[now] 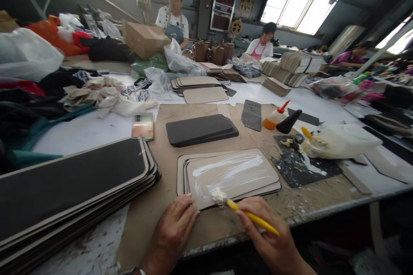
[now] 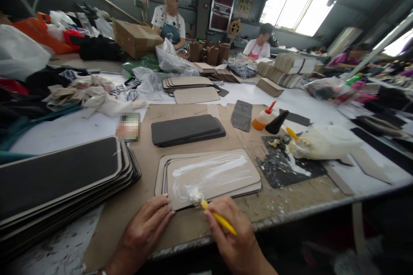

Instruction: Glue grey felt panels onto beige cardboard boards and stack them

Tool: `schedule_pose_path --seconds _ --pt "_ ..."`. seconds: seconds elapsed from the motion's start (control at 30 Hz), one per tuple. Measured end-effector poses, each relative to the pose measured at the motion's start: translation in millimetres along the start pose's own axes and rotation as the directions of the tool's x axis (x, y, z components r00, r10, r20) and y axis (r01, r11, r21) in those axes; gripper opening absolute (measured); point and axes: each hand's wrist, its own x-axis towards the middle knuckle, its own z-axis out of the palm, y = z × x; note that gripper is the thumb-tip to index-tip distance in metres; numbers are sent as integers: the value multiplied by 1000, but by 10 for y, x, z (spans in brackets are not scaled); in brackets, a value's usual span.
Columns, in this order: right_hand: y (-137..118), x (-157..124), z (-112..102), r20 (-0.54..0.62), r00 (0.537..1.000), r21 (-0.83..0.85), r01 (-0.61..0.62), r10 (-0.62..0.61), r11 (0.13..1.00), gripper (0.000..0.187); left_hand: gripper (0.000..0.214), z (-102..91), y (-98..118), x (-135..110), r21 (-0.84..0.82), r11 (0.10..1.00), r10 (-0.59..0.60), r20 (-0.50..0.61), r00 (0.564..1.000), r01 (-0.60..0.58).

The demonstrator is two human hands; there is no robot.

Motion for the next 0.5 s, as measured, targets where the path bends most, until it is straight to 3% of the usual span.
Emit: schedule_pose_path --seconds 0.13,0.27,0.37,0.5 --pt "510 27 -427 -201 976 -252 -138 88 958 7 16 24 -73 -53 -1 997 75 14 997 -75" --pt "951 115 -756 -285 955 -435 -210 87 876 15 18 39 -135 -84 11 994 108 29 994 -108" --pt "1048 158 -822 -279 959 -464 -188 59 866 16 18 37 -152 -89 29 990 136 66 988 -138" --pt "891 165 -711 -234 971 -358 -139 56 923 12 17 41 -144 -76 40 991 129 51 990 -131"
